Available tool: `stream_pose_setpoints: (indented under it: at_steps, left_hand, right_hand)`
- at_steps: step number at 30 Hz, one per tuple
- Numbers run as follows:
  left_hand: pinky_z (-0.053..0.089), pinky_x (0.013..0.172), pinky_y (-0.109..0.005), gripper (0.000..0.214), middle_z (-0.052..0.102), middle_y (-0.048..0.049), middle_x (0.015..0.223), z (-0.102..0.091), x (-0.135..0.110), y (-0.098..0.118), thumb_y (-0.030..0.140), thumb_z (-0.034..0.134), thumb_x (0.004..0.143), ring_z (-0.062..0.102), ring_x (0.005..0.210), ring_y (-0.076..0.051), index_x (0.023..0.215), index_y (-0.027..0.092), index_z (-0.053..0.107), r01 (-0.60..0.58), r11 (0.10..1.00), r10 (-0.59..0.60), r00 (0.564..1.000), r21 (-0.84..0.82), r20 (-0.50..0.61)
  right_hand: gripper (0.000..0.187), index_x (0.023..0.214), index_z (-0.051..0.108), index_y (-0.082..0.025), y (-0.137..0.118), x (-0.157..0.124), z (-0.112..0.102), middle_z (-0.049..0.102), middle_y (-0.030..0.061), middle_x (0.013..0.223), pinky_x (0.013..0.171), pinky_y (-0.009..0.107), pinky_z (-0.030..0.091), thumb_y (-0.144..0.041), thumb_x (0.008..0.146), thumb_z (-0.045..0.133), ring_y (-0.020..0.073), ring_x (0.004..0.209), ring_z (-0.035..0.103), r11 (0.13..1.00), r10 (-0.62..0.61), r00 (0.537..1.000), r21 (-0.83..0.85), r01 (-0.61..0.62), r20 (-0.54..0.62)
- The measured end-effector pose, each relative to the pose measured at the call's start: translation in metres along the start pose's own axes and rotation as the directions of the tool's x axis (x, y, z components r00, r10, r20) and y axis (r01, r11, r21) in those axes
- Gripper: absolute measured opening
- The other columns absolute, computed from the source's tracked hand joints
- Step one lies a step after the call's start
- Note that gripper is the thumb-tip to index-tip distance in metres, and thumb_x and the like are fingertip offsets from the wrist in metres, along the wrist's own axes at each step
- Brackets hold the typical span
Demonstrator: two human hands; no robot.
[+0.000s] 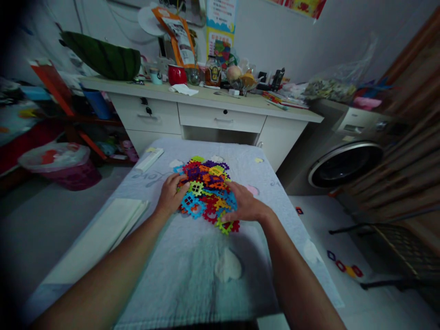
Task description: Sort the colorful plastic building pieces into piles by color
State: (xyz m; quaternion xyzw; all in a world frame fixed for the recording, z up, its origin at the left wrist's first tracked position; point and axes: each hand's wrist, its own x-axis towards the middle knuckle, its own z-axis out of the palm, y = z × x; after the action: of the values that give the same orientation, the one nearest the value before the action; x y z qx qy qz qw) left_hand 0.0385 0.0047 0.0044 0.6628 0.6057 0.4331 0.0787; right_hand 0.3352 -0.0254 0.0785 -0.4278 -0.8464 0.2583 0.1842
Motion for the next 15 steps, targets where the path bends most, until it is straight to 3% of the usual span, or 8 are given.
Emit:
stream_pose_setpoints:
  at_steps: [2, 4, 7, 10, 15]
  left_hand:
    - [0.038, 0.107, -0.047, 0.039, 0.056, -0.0119, 0.124, 0.0, -0.001, 0.001, 0.046, 0.049, 0.088, 0.05, 0.122, -0.028, 0.112, 0.02, 0.065, 0.021, 1.0, -0.022, 1.0, 0.022, 0.001]
    - [0.037, 0.106, -0.048, 0.038, 0.056, -0.0115, 0.124, -0.001, -0.001, 0.003, 0.045, 0.05, 0.087, 0.05, 0.122, -0.029, 0.111, 0.021, 0.066, 0.033, 0.999, -0.034, 0.999, 0.043, 0.0]
    - [0.036, 0.106, -0.048, 0.037, 0.057, -0.0109, 0.125, -0.001, -0.001, 0.004, 0.045, 0.05, 0.087, 0.05, 0.122, -0.029, 0.112, 0.023, 0.066, 0.043, 0.997, -0.043, 0.999, 0.062, 0.002]
    - [0.036, 0.105, -0.048, 0.037, 0.057, -0.0112, 0.123, -0.001, -0.001, 0.004, 0.045, 0.051, 0.087, 0.05, 0.121, -0.029, 0.11, 0.022, 0.066, 0.038, 0.997, -0.037, 0.999, 0.06, -0.005]
    - [0.037, 0.105, -0.047, 0.033, 0.059, -0.01, 0.121, -0.001, 0.0, 0.004, 0.044, 0.052, 0.086, 0.051, 0.12, -0.028, 0.108, 0.023, 0.067, 0.029, 0.999, -0.028, 0.999, 0.04, -0.014]
  right_hand:
    - [0.123, 0.152, 0.027, -0.025, -0.007, -0.022, 0.019, 0.025, 0.0169, 0.157, 0.114, 0.056, 0.025, -0.057, 0.049, 0.086, 0.0384, 0.143, 0.025, 0.998, -0.007, 0.999, -0.061, 0.009, 0.035]
    - [0.12, 0.151, 0.03, -0.024, -0.01, -0.035, 0.036, 0.022, 0.0187, 0.157, 0.112, 0.059, 0.026, -0.052, 0.049, 0.088, 0.0406, 0.143, 0.023, 0.99, 0.044, 0.999, -0.133, -0.043, 0.004]
    - [0.079, 0.134, 0.053, -0.021, -0.009, -0.037, 0.047, 0.04, 0.0184, 0.145, 0.107, 0.055, 0.033, -0.038, 0.064, 0.083, 0.036, 0.133, 0.038, 0.979, 0.074, 0.991, -0.181, -0.094, -0.113]
    - [0.041, 0.111, 0.065, -0.019, -0.01, -0.022, 0.042, 0.056, 0.0138, 0.12, 0.097, 0.046, 0.043, -0.03, 0.073, 0.076, 0.0279, 0.112, 0.053, 0.983, 0.032, 0.979, -0.171, -0.067, -0.201]
    - [0.034, 0.11, 0.065, -0.02, -0.02, 0.014, 0.03, 0.057, 0.0098, 0.106, 0.088, 0.038, 0.048, -0.031, 0.078, 0.07, 0.0222, 0.097, 0.057, 0.994, -0.024, 0.955, -0.111, -0.009, -0.294]
